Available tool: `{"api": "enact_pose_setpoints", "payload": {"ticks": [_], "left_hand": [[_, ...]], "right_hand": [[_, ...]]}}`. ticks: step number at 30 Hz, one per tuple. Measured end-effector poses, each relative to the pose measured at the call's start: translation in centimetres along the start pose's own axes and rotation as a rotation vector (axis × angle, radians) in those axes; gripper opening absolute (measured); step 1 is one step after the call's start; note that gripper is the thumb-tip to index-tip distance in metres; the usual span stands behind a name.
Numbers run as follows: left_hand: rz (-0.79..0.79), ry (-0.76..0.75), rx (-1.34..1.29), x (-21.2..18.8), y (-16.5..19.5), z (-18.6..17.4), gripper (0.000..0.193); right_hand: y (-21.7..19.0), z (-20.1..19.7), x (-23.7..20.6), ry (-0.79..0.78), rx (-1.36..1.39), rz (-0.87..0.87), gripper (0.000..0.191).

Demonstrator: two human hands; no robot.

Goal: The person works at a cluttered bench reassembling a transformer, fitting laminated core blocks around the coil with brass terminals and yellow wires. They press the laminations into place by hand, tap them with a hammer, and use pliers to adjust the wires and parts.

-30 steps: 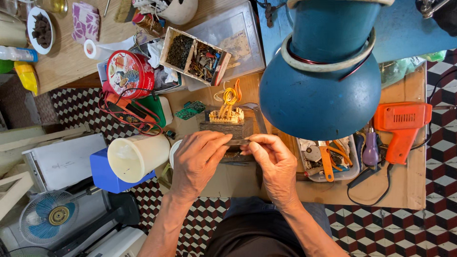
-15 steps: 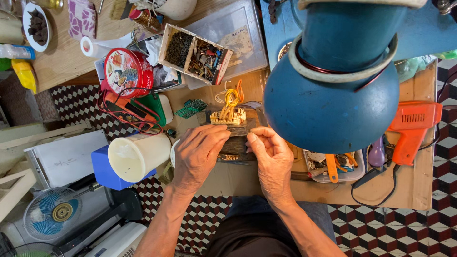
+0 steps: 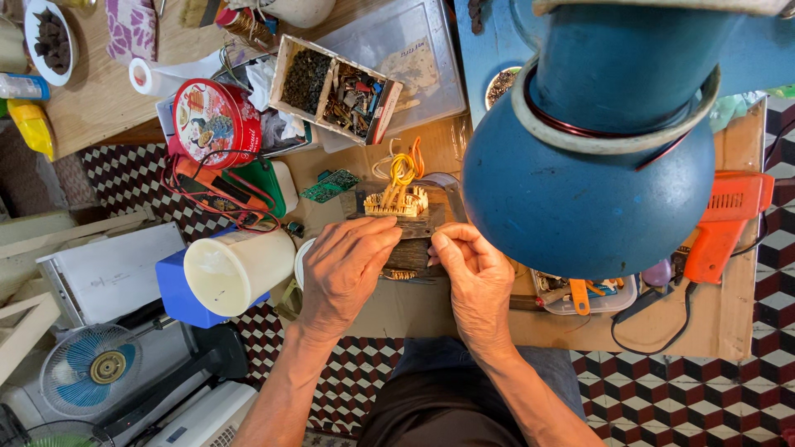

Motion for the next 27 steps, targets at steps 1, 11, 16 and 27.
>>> {"api": "enact_pose_setpoints", "payload": {"ticks": [1, 11, 16, 27], "left_hand": [[-0.004, 0.000, -0.003, 0.0, 0.0, 0.0, 0.022], [-0.036, 0.011, -0.004, -0.1, -0.2, 0.2, 0.018], [-0.046, 0.030, -0.013, -0.4, -0.5, 0.2, 0.018], [-0.201, 0.095, -0.110, -2.3, -1.8, -0.4, 0.015]], "right_hand": [[0.0, 0.0, 0.0, -0.006, 0.008, 0.005, 0.011], [-0.5, 0.3, 0.0, -0.045, -0.004, 0.023, 0.012], [-0.7, -0.1, -0.4, -0.015, 0.019, 0.029, 0.015], [-0.6, -10.6, -0.8, 0.196, -0.135, -0.128, 0.024]]}}
Point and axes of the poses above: each hand's wrist, its own x-axis towards the middle knuckle, its own z-axis out of the palm, y = z × x, the point moved 7 cm from there along x, towards the middle knuckle
